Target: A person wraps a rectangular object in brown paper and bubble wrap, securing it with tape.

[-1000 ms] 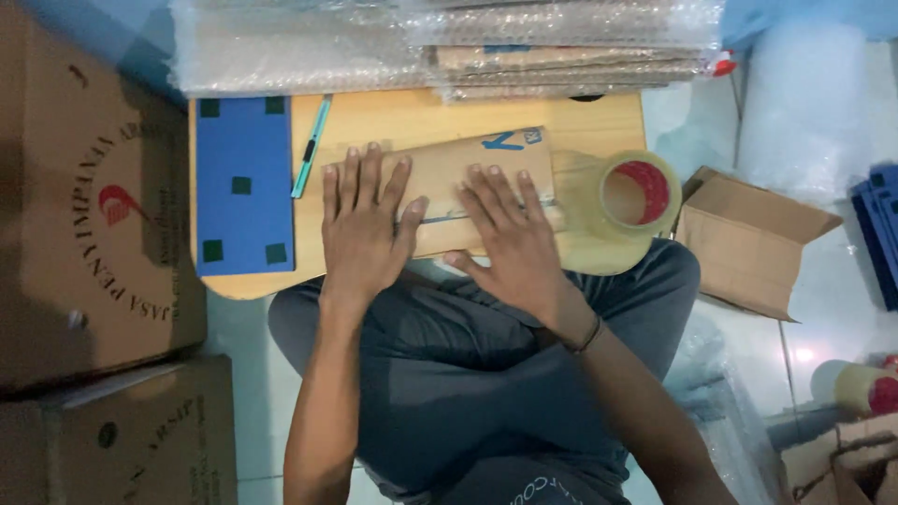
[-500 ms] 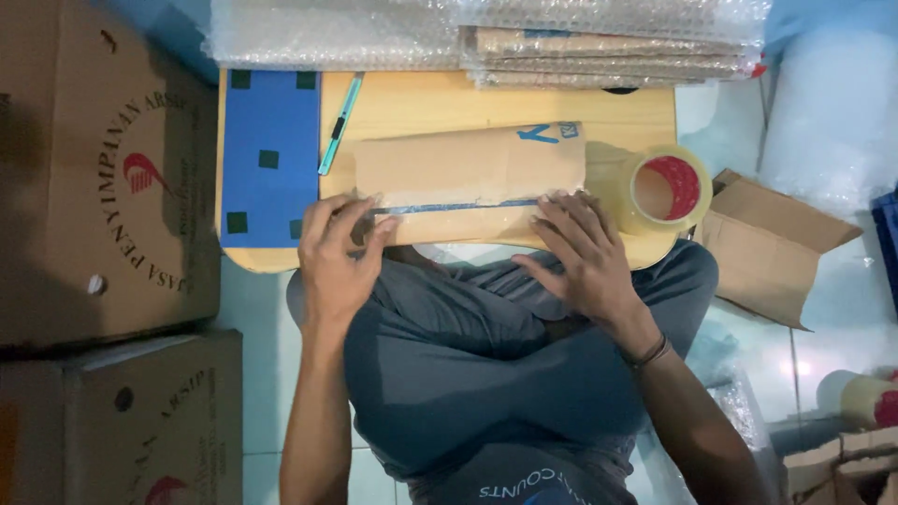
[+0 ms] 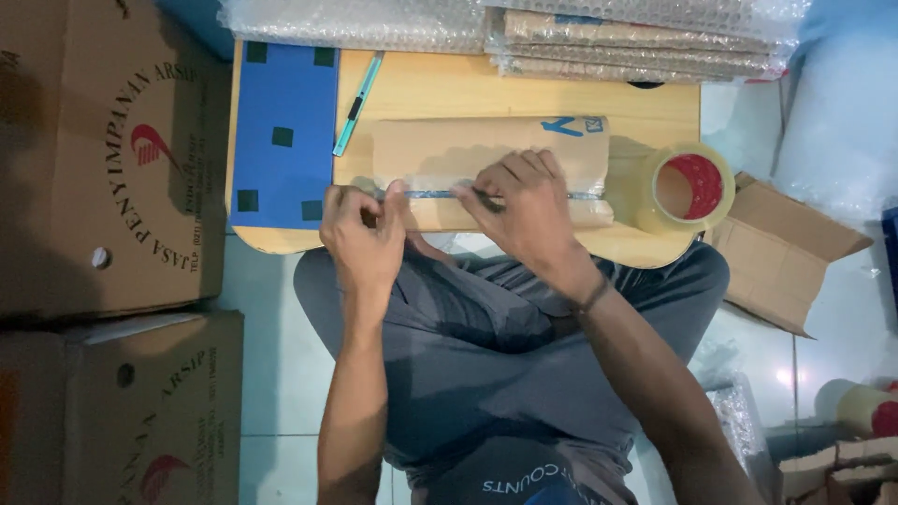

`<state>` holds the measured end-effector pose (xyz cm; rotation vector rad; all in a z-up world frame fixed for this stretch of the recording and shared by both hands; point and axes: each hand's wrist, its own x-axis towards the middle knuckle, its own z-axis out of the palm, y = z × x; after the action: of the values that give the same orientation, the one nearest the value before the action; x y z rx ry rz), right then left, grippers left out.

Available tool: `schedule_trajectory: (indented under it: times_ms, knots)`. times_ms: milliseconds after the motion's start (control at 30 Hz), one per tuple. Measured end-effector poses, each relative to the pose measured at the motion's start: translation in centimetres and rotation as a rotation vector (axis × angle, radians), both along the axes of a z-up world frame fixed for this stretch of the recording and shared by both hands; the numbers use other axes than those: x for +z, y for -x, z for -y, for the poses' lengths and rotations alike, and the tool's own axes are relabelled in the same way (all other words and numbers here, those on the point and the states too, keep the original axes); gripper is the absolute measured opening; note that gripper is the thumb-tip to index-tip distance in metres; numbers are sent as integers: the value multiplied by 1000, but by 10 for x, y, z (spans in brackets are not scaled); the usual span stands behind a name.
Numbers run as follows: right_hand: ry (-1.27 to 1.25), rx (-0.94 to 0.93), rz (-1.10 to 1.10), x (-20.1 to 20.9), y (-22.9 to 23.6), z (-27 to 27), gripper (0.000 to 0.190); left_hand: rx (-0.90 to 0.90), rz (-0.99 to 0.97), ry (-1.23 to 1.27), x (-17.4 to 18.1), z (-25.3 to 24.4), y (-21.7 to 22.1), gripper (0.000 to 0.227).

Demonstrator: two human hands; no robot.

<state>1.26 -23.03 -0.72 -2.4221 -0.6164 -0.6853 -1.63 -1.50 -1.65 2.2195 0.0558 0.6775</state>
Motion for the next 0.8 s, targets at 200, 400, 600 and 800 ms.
schedule_trajectory:
  times_ms: [200,400,600,800]
  knots:
    - [49,-94,-163,-7,-12,-14,40,17,-224,8,-3,2,-11,58]
    - [88,-71,-206,6,-9,-15,37,-66,-143,53,11,9,-5,54]
    - [118,-85,-218,-1,-12,-14,42,-151,-120,89,-1,-1,-3,55]
    - [83,-57,-233,0,-11,-12,42,-221,-215,221,6,-9,0,39]
